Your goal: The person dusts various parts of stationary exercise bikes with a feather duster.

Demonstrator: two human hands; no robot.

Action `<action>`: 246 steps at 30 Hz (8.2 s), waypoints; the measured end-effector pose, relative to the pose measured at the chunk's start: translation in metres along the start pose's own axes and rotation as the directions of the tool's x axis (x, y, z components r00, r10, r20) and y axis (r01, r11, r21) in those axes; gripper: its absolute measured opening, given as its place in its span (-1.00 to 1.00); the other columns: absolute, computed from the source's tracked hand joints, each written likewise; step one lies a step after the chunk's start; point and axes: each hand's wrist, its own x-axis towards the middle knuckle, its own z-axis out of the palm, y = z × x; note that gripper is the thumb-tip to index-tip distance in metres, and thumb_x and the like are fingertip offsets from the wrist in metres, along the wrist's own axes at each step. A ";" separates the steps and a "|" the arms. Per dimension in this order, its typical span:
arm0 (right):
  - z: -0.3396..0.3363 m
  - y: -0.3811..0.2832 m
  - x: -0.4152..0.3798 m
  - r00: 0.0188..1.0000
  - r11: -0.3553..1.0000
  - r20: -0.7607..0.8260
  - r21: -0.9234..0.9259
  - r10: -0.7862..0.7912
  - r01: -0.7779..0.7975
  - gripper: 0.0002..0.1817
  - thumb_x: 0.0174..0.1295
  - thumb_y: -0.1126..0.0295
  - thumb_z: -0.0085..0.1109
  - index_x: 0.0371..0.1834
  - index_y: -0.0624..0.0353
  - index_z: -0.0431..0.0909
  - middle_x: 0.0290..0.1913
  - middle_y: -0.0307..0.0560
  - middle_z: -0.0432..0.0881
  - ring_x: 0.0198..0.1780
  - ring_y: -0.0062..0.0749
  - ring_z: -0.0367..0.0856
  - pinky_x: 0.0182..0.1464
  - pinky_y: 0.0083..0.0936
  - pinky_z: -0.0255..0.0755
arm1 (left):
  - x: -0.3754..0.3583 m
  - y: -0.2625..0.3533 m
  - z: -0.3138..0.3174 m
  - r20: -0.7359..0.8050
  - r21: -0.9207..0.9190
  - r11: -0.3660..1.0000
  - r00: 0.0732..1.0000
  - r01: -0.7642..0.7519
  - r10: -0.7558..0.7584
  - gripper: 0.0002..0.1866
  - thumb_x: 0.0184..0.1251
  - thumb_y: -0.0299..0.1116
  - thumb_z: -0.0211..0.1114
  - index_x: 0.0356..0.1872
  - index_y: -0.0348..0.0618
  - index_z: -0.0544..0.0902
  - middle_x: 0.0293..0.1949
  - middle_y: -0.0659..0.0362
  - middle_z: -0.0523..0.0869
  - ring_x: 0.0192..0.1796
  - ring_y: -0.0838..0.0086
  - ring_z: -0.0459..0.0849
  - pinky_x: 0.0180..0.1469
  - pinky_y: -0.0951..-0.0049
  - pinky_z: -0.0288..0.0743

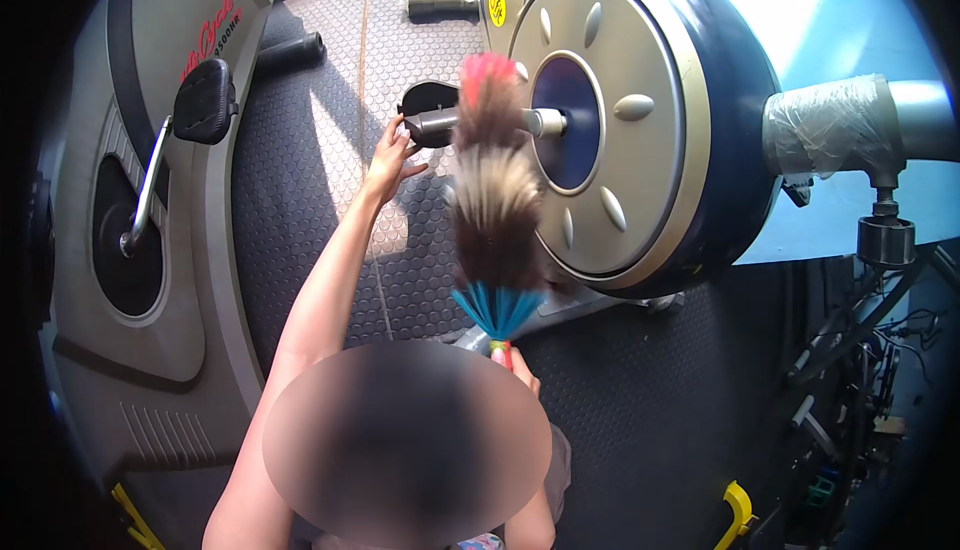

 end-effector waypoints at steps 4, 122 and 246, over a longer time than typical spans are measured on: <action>0.021 -0.008 0.006 0.998 0.998 0.023 0.033 -0.055 0.054 -0.68 0.32 0.12 -0.14 -0.42 0.16 0.33 -0.74 -0.34 0.24 -0.78 -0.81 0.12 -0.76 -0.80 0.00 | 0.040 -0.035 -0.031 0.214 0.016 0.975 0.953 -0.224 0.215 -0.43 0.31 -0.23 0.04 0.31 -0.01 0.08 0.27 0.13 0.21 0.25 0.17 0.25 0.11 -0.02 0.28; 0.113 -0.010 0.256 0.990 0.947 -0.051 0.289 -0.131 0.141 -0.59 0.31 0.05 -0.19 -0.47 0.19 0.29 -0.73 -0.28 0.29 -0.77 -0.67 0.27 -0.75 -0.69 0.18 | -0.061 -0.042 -0.051 -0.152 0.981 -0.141 0.981 0.135 -0.117 0.08 -0.42 0.03 0.52 0.29 0.42 0.09 0.35 -0.12 -0.20 0.33 -0.29 -0.25 0.11 -0.42 0.01; 0.188 0.233 -0.387 0.822 0.943 0.527 0.103 0.217 -0.315 -0.66 0.32 0.02 -0.23 -0.34 0.06 0.28 -0.70 -0.27 0.28 -0.74 -0.68 0.21 -0.71 -0.71 0.14 | -0.517 0.282 -0.204 -0.045 0.750 0.499 0.720 -0.434 0.693 0.09 -0.12 -0.15 0.44 0.29 -0.05 -0.23 0.05 -0.11 0.43 0.13 0.21 0.43 0.22 0.29 0.26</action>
